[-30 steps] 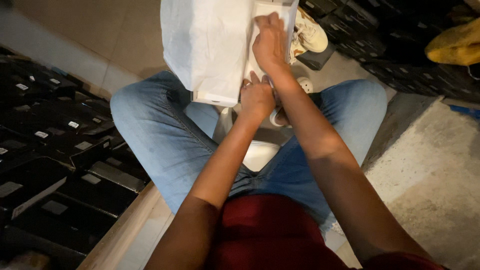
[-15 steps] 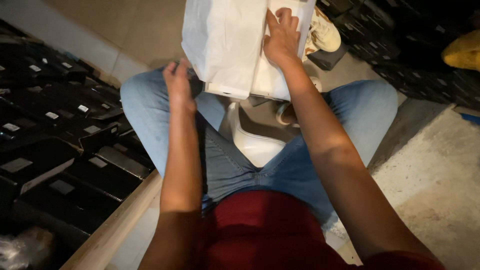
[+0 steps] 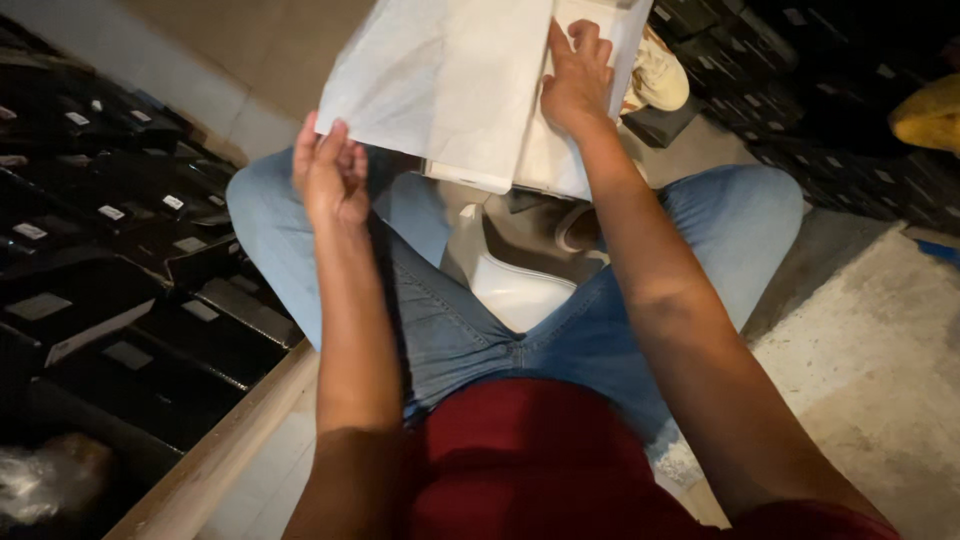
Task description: The person opens a shoebox, removes a white sneaker, and wipes it with a yellow cloth. The person folds the tissue paper and places it back into the box, then continues wiping the sneaker.
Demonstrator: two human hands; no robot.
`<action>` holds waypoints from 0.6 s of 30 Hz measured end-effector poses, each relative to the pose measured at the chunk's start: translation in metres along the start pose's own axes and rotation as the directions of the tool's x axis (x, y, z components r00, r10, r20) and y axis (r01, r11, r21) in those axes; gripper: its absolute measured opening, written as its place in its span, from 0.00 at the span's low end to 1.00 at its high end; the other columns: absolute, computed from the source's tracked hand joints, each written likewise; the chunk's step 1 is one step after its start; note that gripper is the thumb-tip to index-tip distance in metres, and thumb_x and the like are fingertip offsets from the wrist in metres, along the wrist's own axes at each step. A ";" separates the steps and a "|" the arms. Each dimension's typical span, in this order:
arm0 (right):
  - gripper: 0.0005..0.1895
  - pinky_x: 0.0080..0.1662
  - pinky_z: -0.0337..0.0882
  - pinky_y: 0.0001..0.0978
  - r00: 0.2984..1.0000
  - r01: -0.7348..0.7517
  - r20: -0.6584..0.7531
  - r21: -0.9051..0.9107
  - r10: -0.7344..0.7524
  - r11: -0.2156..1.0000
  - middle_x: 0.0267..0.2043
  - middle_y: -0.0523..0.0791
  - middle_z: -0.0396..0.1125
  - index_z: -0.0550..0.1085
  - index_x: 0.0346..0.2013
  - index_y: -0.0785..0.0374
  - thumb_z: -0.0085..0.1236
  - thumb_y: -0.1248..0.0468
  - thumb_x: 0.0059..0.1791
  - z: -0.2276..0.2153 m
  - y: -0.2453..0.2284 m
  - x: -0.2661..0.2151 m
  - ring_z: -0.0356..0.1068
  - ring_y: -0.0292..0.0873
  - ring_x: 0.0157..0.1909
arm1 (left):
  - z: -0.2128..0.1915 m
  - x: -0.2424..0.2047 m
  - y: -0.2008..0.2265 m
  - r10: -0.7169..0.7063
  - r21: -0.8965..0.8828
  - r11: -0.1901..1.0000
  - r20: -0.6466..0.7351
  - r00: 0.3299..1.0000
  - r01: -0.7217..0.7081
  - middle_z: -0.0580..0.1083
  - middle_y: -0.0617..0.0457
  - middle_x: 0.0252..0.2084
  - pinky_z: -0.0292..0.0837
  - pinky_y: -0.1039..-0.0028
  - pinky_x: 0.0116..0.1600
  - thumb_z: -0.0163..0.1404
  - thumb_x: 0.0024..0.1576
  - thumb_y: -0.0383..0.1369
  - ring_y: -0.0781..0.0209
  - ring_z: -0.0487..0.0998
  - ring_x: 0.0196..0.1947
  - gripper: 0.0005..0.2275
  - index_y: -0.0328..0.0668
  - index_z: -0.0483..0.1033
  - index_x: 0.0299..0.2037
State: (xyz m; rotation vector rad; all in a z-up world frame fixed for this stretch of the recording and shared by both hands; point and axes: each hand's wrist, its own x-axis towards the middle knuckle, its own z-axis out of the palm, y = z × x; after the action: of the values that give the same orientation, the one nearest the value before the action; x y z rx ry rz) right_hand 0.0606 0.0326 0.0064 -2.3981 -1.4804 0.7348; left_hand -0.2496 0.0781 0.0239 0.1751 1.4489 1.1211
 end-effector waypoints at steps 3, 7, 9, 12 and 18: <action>0.37 0.57 0.61 0.52 1.000 0.014 -0.014 0.008 -0.014 1.000 0.62 0.47 0.47 0.58 0.73 0.54 0.55 0.70 0.49 0.002 0.002 -0.001 0.49 0.56 0.60 | -0.014 -0.004 0.007 0.144 0.033 0.989 0.038 0.989 -0.145 0.74 0.56 0.33 0.77 0.82 0.32 0.62 0.52 0.22 0.70 0.77 0.25 0.23 0.39 0.73 0.58; 0.35 0.59 0.62 0.44 1.000 -0.015 -0.011 0.098 0.017 0.995 0.64 0.49 0.52 0.56 0.74 0.62 0.48 0.76 0.51 -0.003 -0.002 -0.009 0.53 0.51 0.61 | -0.017 -0.005 0.010 0.244 0.202 0.947 0.052 0.968 -0.249 0.76 0.53 0.36 0.73 0.83 0.32 0.63 0.51 0.23 0.68 0.77 0.27 0.20 0.42 0.75 0.54; 0.32 0.58 0.64 0.56 0.943 0.257 -0.258 0.158 -0.211 0.953 0.64 0.56 0.55 0.62 0.69 0.69 0.45 0.79 0.48 0.005 0.006 -0.010 0.54 0.60 0.62 | -0.021 -0.004 0.009 0.205 0.268 0.941 0.029 0.978 -0.205 0.73 0.53 0.37 0.74 0.83 0.32 0.61 0.50 0.24 0.70 0.76 0.25 0.19 0.42 0.76 0.53; 0.25 0.70 0.57 0.44 0.943 0.283 -0.288 0.418 -0.170 0.863 0.64 0.55 0.56 0.60 0.69 0.69 0.39 0.77 0.55 0.014 0.013 -0.019 0.58 0.56 0.67 | -0.021 -0.010 0.008 0.241 0.253 0.935 0.055 0.969 -0.247 0.72 0.51 0.34 0.72 0.83 0.28 0.59 0.50 0.22 0.69 0.75 0.23 0.18 0.39 0.76 0.52; 0.23 0.41 0.72 0.31 0.834 -0.454 0.413 0.890 0.366 0.030 0.42 0.38 0.69 0.70 0.62 0.54 0.48 0.62 0.50 0.019 0.003 -0.016 0.69 0.34 0.41 | -0.037 -0.005 0.004 0.295 0.346 0.885 0.101 0.950 -0.312 0.73 0.55 0.31 0.74 0.84 0.27 0.60 0.51 0.22 0.70 0.77 0.23 0.17 0.40 0.74 0.51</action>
State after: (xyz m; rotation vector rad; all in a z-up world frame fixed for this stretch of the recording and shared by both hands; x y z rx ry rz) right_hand 0.0467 0.0162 -0.0062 -1.5619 0.0655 1.3508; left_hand -0.2808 0.0576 0.0228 0.7039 1.6123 1.0811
